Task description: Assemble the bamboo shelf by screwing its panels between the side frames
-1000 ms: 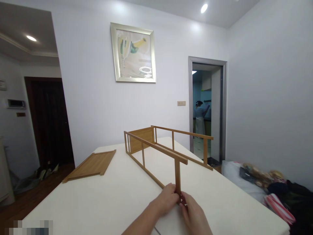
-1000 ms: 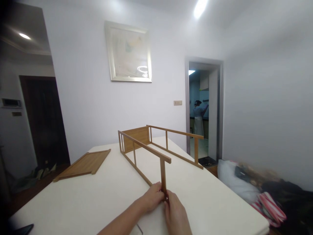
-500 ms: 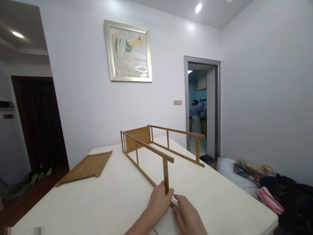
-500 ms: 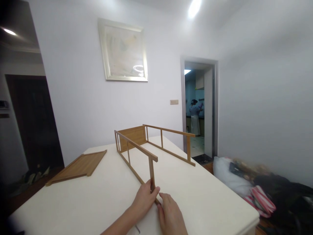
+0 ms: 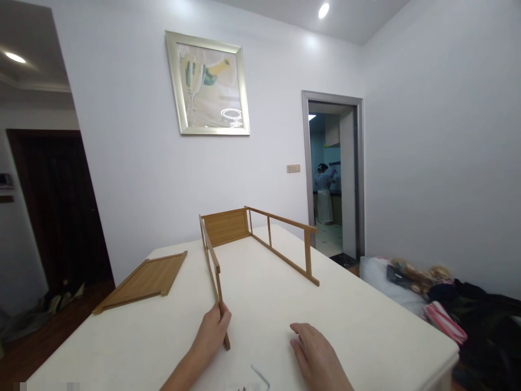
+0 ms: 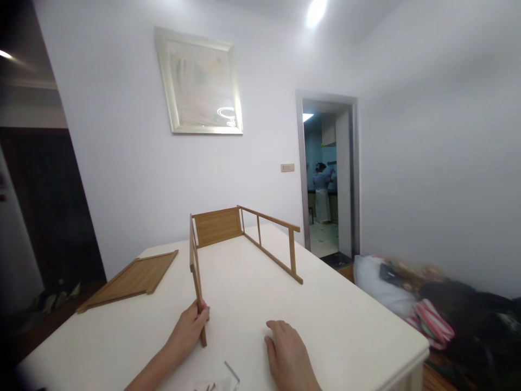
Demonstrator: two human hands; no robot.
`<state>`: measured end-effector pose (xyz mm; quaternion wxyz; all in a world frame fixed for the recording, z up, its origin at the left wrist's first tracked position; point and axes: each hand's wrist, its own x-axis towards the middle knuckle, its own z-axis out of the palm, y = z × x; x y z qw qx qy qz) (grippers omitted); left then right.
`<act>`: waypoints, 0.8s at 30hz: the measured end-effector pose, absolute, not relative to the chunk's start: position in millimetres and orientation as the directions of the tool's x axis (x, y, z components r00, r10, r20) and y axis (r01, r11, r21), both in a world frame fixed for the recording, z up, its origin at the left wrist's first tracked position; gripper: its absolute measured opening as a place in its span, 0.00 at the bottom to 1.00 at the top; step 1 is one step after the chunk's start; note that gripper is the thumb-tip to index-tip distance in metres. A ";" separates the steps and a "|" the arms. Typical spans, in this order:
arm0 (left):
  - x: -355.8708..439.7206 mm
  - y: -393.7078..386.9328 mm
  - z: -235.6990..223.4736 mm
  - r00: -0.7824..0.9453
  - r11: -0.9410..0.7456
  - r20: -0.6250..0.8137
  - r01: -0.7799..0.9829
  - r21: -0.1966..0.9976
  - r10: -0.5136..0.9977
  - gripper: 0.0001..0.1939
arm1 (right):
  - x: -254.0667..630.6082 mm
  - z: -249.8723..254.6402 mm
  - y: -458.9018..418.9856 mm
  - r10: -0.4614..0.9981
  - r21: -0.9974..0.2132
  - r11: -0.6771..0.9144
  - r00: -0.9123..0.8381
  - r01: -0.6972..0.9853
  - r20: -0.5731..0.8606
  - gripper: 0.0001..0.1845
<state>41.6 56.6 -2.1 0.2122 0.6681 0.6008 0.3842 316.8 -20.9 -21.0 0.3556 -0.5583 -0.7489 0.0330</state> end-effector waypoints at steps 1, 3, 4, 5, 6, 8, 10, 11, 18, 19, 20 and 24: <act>33.1 60.6 -6.0 -0.047 -0.179 0.272 0.643 0.745 0.961 0.10 | 316.3 -18.7 -21.6 0.872 -0.451 0.366 -0.132 0.814 0.471 0.15; 18.0 66.5 -13.5 -0.125 -0.148 0.307 0.672 0.726 0.943 0.09 | 313.7 -13.6 -23.4 0.891 -0.446 0.351 -0.146 0.824 0.430 0.14; 11.7 68.0 -16.8 -0.172 -0.124 0.334 0.699 0.704 0.927 0.08 | 311.7 -11.1 -24.5 0.897 -0.433 0.343 -0.155 0.833 0.413 0.14; 6.6 68.7 -19.6 -0.213 -0.100 0.359 0.725 0.682 0.909 0.07 | 309.5 -8.6 -25.5 0.903 -0.415 0.336 -0.164 0.846 0.397 0.14; 2.7 68.7 -21.6 -0.245 -0.078 0.380 0.744 0.663 0.892 0.08 | 307.3 -6.2 -26.2 0.908 -0.391 0.328 -0.173 0.860 0.381 0.14; -1.5 66.9 -23.2 -0.263 -0.048 0.400 0.783 0.621 0.878 0.10 | 304.5 -0.9 -25.6 0.921 -0.343 0.307 -0.186 0.888 0.343 0.14; -1.9 63.8 -21.6 -0.240 -0.008 0.376 0.835 0.550 0.895 0.12 | 306.1 6.2 -19.6 0.936 -0.302 0.279 -0.188 0.912 0.297 0.14; -1.1 61.9 -19.9 -0.226 0.016 0.359 0.864 0.504 0.906 0.12 | 309.0 10.6 -13.7 0.944 -0.279 0.259 -0.181 0.925 0.274 0.13; 4.6 49.0 -2.7 -0.245 0.154 0.190 0.904 0.398 0.951 0.15 | 353.1 38.9 62.5 0.964 -0.153 0.004 0.036 0.988 0.264 0.13; 5.1 47.5 -0.6 -0.249 0.174 0.158 0.909 0.378 0.956 0.16 | 358.2 38.6 72.3 0.962 -0.157 -0.022 0.064 0.987 0.267 0.14; 5.6 46.1 1.3 -0.247 0.188 0.132 0.917 0.352 0.960 0.17 | 362.2 36.8 80.6 0.960 -0.159 -0.037 0.079 0.987 0.268 0.16; 7.4 42.3 7.0 -0.236 0.205 0.081 0.937 0.282 0.968 0.20 | 368.4 20.4 98.7 0.961 -0.143 -0.034 0.072 0.989 0.268 0.14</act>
